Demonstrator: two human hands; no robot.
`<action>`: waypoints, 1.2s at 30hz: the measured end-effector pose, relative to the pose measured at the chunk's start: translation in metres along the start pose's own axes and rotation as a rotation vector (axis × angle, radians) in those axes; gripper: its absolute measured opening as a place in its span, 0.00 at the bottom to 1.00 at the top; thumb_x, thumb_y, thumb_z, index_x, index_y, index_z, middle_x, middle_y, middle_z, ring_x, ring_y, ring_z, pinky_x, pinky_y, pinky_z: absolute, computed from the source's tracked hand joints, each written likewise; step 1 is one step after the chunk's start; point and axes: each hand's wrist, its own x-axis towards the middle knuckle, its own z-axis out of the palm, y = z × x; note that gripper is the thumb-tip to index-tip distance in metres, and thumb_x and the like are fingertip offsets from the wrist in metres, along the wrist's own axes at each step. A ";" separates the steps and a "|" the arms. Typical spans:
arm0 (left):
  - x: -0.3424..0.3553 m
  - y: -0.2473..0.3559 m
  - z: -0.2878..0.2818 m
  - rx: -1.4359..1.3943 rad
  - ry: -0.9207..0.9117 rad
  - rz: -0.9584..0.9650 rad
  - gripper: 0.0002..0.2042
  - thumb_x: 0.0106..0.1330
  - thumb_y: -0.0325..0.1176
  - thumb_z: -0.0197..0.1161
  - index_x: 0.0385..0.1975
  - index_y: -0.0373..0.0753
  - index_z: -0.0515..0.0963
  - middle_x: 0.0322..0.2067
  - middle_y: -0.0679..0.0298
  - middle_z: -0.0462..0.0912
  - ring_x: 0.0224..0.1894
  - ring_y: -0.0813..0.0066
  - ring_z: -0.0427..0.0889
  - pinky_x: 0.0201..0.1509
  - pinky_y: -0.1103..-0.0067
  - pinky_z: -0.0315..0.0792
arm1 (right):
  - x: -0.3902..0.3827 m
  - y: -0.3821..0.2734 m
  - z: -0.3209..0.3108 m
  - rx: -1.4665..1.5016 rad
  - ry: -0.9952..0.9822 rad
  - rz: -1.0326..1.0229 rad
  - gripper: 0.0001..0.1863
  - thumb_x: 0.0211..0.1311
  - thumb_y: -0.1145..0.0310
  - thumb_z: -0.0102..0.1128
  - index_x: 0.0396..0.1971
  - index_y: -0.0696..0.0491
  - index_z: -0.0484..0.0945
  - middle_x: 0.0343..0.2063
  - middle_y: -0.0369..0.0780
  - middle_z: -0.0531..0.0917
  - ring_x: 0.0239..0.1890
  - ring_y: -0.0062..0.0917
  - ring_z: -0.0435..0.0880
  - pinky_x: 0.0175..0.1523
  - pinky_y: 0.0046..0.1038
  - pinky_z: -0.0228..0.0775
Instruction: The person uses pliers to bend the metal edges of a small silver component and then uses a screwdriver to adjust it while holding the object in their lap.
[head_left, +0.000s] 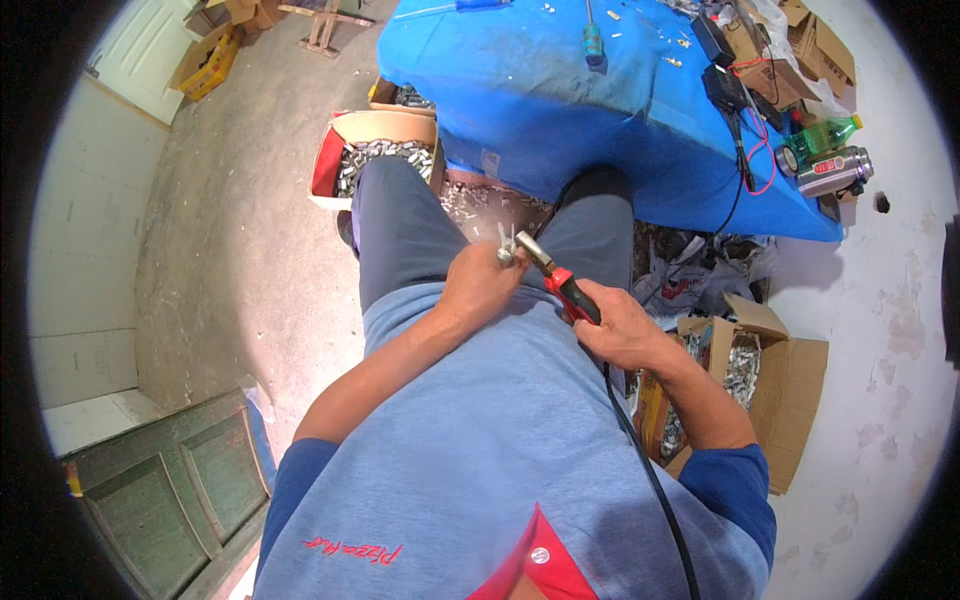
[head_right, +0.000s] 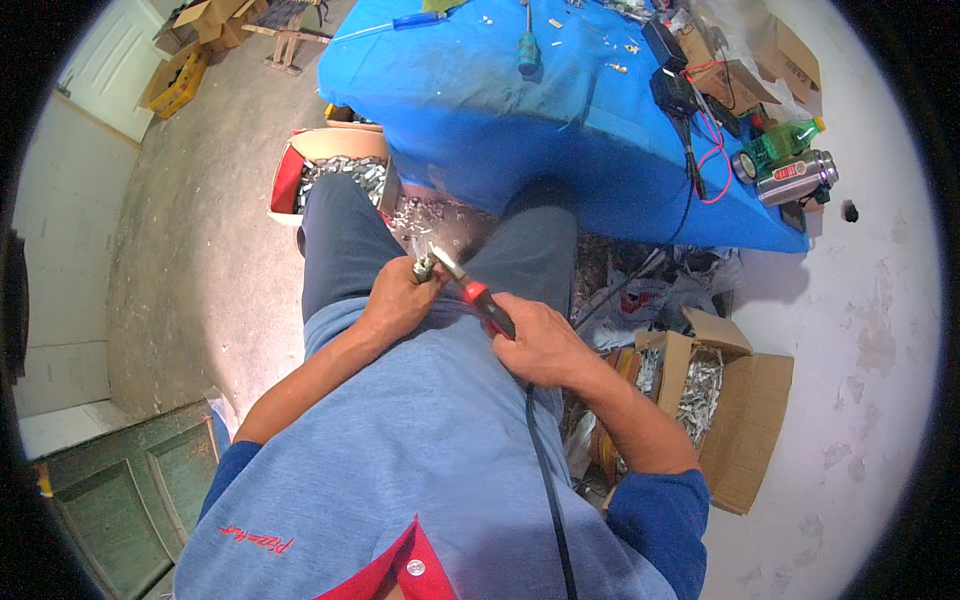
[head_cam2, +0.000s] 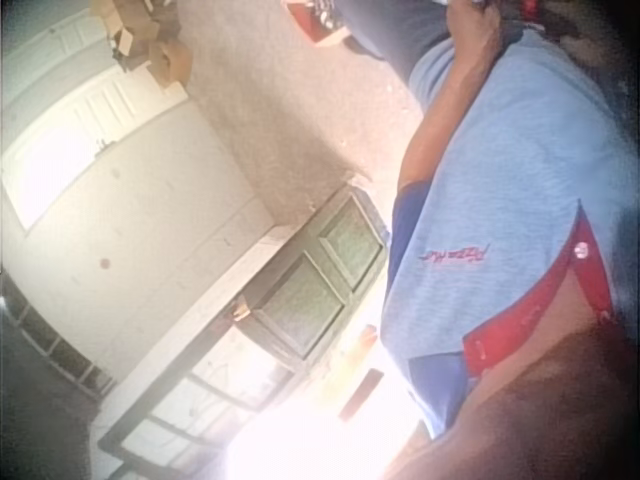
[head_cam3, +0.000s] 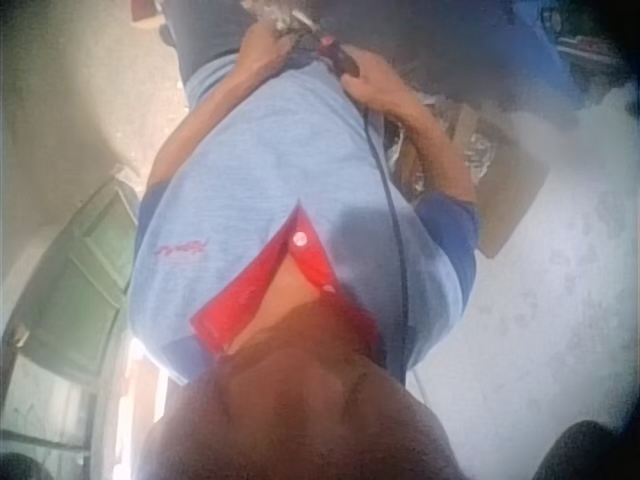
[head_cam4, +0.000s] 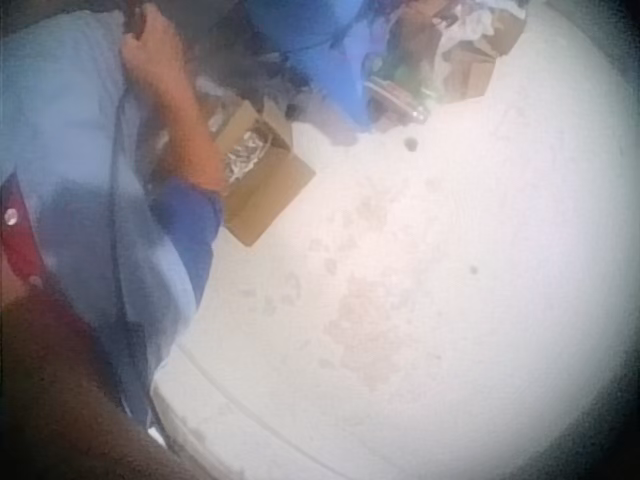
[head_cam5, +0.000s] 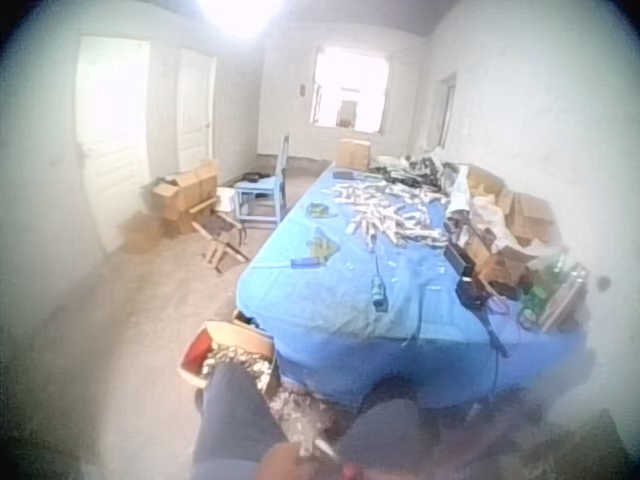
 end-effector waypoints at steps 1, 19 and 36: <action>-0.001 0.007 -0.002 0.019 -0.008 -0.004 0.18 0.66 0.46 0.61 0.29 0.34 0.81 0.26 0.43 0.81 0.33 0.39 0.80 0.37 0.54 0.70 | -0.001 0.003 0.005 -0.019 0.111 -0.086 0.26 0.54 0.72 0.53 0.57 0.57 0.71 0.32 0.52 0.81 0.36 0.44 0.81 0.45 0.40 0.71; -0.002 0.008 -0.003 0.118 0.081 0.038 0.08 0.61 0.38 0.62 0.32 0.42 0.83 0.27 0.49 0.83 0.33 0.45 0.81 0.36 0.57 0.72 | -0.015 -0.016 0.010 -0.241 0.232 -0.071 0.33 0.53 0.72 0.55 0.61 0.66 0.61 0.51 0.55 0.73 0.54 0.50 0.73 0.57 0.43 0.68; 0.000 0.007 0.000 0.130 0.047 -0.018 0.13 0.64 0.42 0.61 0.30 0.36 0.83 0.27 0.46 0.83 0.34 0.43 0.82 0.38 0.56 0.72 | -0.007 -0.021 0.012 -0.361 0.222 -0.033 0.30 0.52 0.71 0.58 0.57 0.62 0.64 0.43 0.53 0.77 0.45 0.47 0.78 0.50 0.44 0.73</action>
